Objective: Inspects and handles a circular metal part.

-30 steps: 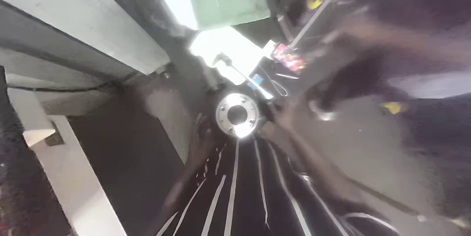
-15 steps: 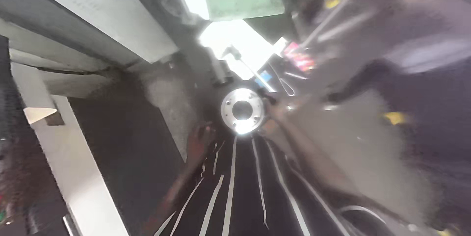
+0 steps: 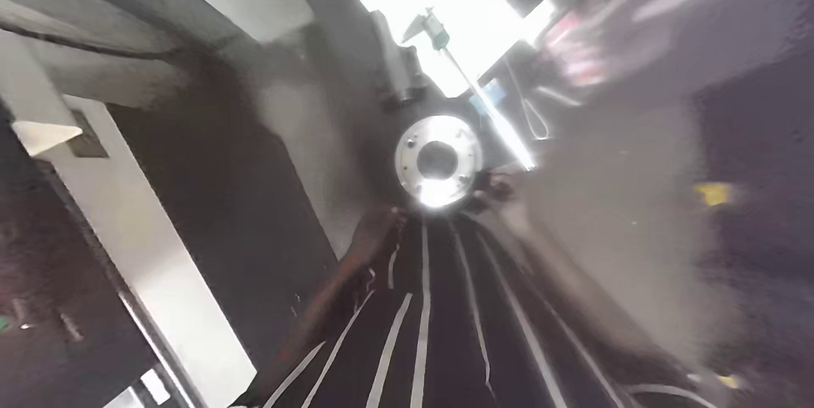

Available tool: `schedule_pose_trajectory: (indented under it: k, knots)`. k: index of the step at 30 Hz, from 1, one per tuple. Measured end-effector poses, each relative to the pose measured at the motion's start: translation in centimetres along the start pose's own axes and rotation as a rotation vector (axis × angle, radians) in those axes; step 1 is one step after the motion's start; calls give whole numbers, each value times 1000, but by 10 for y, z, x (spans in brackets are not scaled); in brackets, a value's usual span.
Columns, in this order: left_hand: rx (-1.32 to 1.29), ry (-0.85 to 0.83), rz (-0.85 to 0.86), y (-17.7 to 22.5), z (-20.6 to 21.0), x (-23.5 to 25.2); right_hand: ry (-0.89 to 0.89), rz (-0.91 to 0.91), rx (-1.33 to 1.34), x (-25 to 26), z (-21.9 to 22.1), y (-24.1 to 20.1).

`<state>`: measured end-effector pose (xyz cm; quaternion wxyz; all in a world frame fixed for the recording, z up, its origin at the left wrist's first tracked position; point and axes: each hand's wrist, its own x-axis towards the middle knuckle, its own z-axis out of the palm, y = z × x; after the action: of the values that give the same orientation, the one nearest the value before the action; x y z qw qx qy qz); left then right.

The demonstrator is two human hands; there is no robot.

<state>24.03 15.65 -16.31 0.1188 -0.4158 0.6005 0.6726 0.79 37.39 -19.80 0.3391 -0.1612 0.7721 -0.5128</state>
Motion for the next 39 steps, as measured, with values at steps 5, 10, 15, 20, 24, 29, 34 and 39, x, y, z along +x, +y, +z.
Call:
schedule_pose_trajectory:
  k: [5,10,15,20,24,29,34,39]
  knots:
    - [-5,-80,-54,-21,20,5,-412,247,118,-23,-3,-22]
    - [-89,9,-21,-17,39,-3,-858,131,55,-13,21,-34]
    - [-56,335,206,-5,55,-11,-947,58,-61,5,64,-63]
    - [51,283,358,9,44,-3,-885,62,33,18,56,-86]
    - [219,235,301,32,40,17,-674,15,654,0,-14,-88]
    - [468,417,330,27,39,44,-279,-203,1187,-45,-93,-78]
    - [348,454,514,13,17,59,-57,-430,1303,-76,-120,-81]
    - [341,537,643,40,7,79,71,-557,1408,-88,-128,-99]
